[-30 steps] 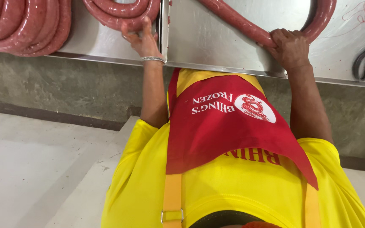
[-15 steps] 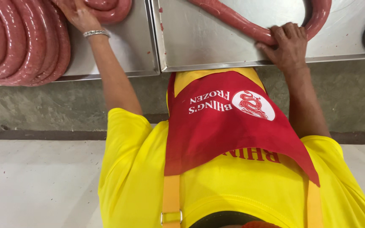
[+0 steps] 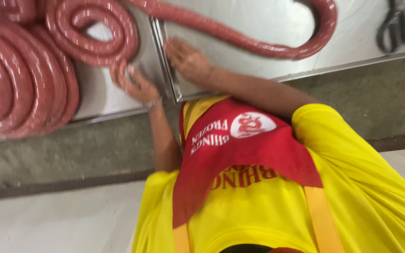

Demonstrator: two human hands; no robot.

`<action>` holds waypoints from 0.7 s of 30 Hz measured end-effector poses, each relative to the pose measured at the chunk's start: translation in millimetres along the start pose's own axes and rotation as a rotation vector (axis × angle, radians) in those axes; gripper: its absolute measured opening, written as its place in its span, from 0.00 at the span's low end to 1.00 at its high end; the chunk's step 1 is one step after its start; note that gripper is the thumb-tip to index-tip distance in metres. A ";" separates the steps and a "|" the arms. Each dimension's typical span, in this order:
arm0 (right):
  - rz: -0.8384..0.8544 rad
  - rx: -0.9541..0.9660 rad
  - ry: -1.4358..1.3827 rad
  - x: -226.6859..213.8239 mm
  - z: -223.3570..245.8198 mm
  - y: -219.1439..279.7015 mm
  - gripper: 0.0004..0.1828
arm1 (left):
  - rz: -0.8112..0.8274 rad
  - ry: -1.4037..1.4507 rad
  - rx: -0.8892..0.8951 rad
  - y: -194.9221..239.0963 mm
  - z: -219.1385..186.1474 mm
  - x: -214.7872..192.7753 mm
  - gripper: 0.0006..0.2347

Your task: The person prepares sausages by hand, twisting lengths of filled casing and securing them with string before cutting the links with shears.

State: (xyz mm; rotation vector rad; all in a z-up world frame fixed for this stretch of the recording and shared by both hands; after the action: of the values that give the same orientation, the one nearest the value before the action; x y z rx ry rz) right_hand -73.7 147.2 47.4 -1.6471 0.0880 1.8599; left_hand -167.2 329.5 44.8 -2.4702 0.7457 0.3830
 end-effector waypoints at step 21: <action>0.435 0.740 -1.399 -46.7 -44.2 88.6 0.09 | 0.282 0.511 -0.050 -17.5 -67.4 46.0 0.04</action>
State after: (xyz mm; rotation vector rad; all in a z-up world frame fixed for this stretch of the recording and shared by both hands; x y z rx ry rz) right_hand -79.2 37.9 49.0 0.3342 0.4682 2.4442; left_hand -112.2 284.5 88.6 -2.5371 1.3113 -0.1479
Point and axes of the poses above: each hand's wrist, its own y-axis away from the middle knuckle, its own x-axis out of the palm, z = x × y, the point moved 6 cm from there along -y, towards the middle knuckle, and after that the axes turned 7 degrees about y, right-handed, at the moved point
